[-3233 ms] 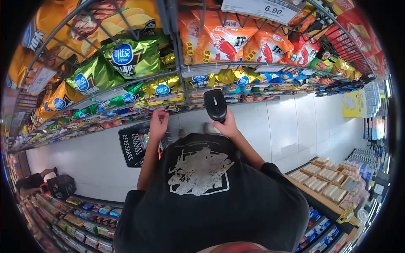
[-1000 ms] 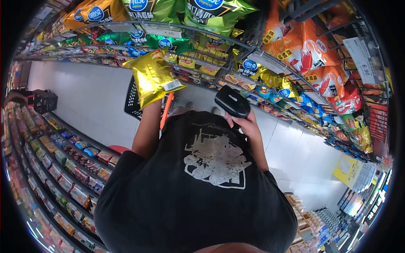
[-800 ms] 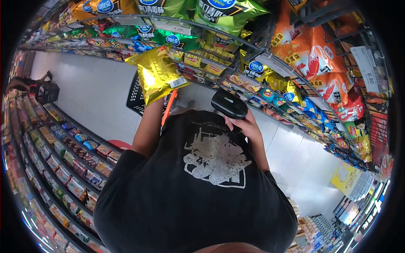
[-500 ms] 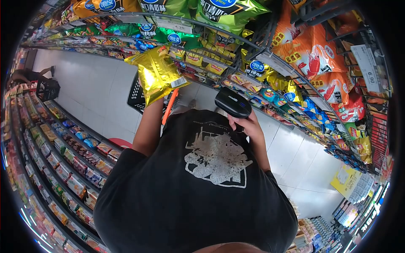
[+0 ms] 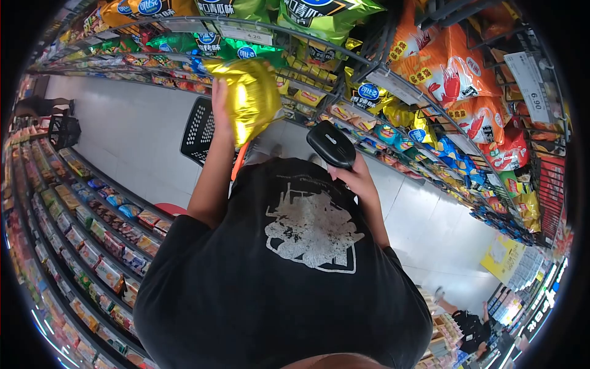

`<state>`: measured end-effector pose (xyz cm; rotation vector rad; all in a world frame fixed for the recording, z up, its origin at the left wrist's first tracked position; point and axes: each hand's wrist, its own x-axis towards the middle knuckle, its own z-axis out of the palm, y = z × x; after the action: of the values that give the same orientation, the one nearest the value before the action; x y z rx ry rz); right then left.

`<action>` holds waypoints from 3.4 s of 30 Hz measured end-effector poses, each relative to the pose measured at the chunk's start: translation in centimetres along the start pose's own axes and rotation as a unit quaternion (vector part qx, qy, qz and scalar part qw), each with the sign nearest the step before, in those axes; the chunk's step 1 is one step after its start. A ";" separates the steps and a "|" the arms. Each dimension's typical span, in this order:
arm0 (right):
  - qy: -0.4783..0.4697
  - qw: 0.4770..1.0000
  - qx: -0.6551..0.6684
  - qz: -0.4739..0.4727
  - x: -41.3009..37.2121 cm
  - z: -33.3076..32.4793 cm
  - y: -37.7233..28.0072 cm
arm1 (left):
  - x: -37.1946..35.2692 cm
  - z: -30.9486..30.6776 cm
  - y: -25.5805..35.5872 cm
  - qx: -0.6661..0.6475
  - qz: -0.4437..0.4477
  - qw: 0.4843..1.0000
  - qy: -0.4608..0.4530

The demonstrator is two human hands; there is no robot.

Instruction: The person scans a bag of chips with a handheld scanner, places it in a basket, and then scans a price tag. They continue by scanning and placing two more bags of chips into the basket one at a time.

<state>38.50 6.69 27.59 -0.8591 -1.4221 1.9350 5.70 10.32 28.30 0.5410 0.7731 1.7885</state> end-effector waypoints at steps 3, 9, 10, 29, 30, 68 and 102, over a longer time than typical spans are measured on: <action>0.037 0.999 -0.019 0.000 0.0 -0.3 1.8 | 0.6 0.1 -1.2 0.067 0.078 0.995 0.021; 0.161 0.982 0.102 -0.013 0.6 0.7 1.9 | -2.5 4.6 -3.3 0.259 0.213 0.941 -0.051; 0.181 0.977 0.112 -0.009 0.7 0.8 2.2 | -3.5 5.2 -3.2 0.312 0.214 0.921 -0.090; 0.060 0.996 0.067 0.008 1.9 -0.7 -0.1 | -2.9 -3.2 -8.9 -0.103 -0.388 0.911 -0.094; 0.047 0.996 0.080 0.016 2.0 -0.7 -0.5 | -2.6 -3.6 -8.2 -0.152 -0.359 0.915 -0.104; -0.013 0.993 0.112 -0.026 -0.7 -4.3 0.0 | 0.8 -1.8 -1.9 -0.209 -0.058 0.976 -0.034; 0.022 0.994 0.103 -0.025 -0.2 -4.5 -0.2 | 0.0 -0.1 -2.8 0.084 -0.064 0.973 -0.204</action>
<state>42.11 9.26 26.82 -0.7565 -1.1821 1.9724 7.43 10.89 26.17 0.9172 0.6570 1.4356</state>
